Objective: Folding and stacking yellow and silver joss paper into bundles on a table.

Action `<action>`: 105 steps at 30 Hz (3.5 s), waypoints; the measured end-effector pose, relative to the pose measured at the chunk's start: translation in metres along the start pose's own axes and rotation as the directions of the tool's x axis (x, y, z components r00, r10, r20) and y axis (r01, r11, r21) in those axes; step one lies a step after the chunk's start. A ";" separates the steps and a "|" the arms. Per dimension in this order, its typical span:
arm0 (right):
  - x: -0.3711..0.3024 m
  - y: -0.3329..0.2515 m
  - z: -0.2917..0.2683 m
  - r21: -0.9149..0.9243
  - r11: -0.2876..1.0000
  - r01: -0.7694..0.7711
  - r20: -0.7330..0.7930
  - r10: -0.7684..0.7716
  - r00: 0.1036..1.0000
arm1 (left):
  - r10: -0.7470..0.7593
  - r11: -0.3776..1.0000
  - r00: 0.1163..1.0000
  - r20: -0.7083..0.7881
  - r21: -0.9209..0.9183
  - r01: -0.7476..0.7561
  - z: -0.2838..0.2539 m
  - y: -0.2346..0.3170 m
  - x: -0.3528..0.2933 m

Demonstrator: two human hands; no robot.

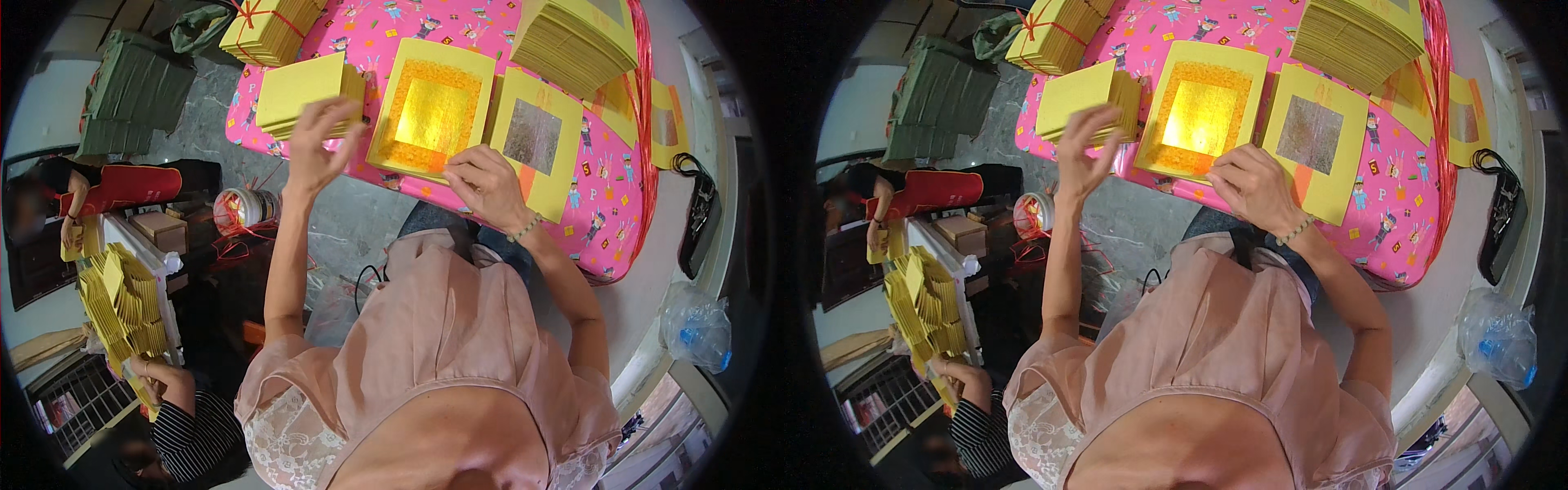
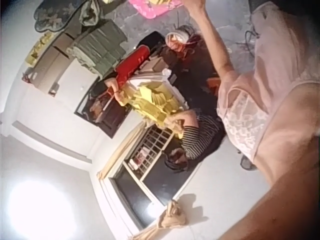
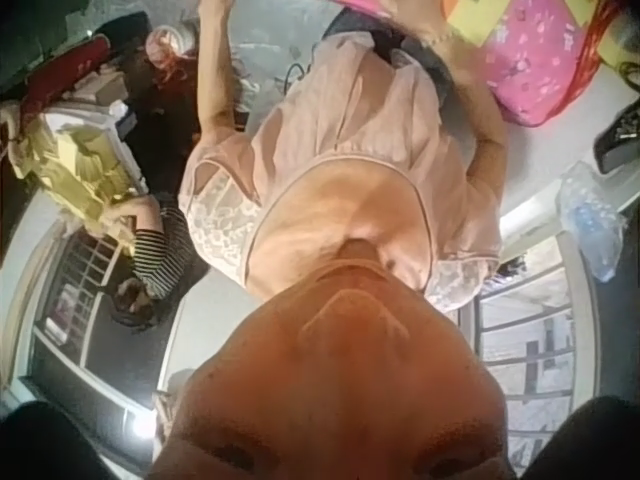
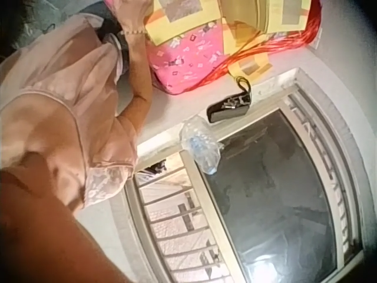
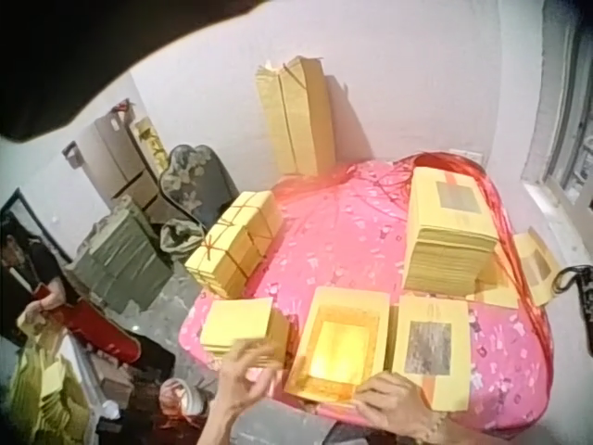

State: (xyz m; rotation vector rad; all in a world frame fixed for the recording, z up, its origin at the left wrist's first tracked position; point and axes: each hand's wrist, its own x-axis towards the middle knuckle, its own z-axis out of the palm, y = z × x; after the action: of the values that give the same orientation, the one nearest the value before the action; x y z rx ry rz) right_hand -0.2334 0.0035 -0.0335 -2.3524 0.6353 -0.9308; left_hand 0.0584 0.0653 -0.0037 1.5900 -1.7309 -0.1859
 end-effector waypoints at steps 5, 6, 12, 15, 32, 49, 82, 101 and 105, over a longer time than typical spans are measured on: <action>0.001 -0.002 0.002 0.065 0.995 -0.077 0.008 0.077 0.997 | 0.226 0.974 0.933 0.279 -0.043 -0.223 0.024 0.028 -0.008; 0.001 -0.002 0.002 0.070 0.993 -0.097 0.000 0.098 0.995 | 0.244 0.969 0.914 0.324 -0.035 -0.246 0.029 0.028 -0.010; 0.001 -0.001 0.003 0.096 0.986 -0.137 0.009 0.137 0.991 | 0.227 0.972 0.913 0.339 -0.027 -0.232 0.036 0.022 -0.014; 0.000 0.002 0.005 0.109 0.981 -0.159 0.004 0.159 0.987 | 0.226 0.973 0.912 0.342 -0.043 -0.225 0.035 0.021 -0.012; 0.000 0.006 0.004 0.184 0.948 -0.259 0.005 0.263 0.965 | 0.206 0.977 0.886 0.416 -0.030 -0.213 0.029 0.028 0.001; 0.033 0.007 -0.017 -0.053 0.989 -0.136 -0.002 0.137 0.991 | 0.344 0.926 0.933 0.109 0.127 -0.356 0.035 0.042 0.035; 0.142 0.102 -0.011 -0.247 0.885 -0.395 0.159 0.439 0.884 | 0.125 0.939 0.935 0.331 0.266 -0.219 0.107 0.030 0.055; 0.053 0.065 -0.002 -0.330 0.924 -0.194 0.057 0.225 0.973 | 0.114 0.949 0.931 0.346 0.240 -0.205 0.108 0.027 0.052; 0.030 0.049 -0.001 -0.360 0.914 -0.184 0.149 0.251 0.956 | 0.106 0.948 0.927 0.360 0.244 -0.203 0.108 0.027 0.052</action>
State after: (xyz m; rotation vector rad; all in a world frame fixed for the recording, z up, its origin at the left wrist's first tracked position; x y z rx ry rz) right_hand -0.2258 -0.0510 -0.0491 -2.5620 1.0262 -0.5143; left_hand -0.0254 -0.0167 -0.0415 1.6811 -2.2289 -0.1537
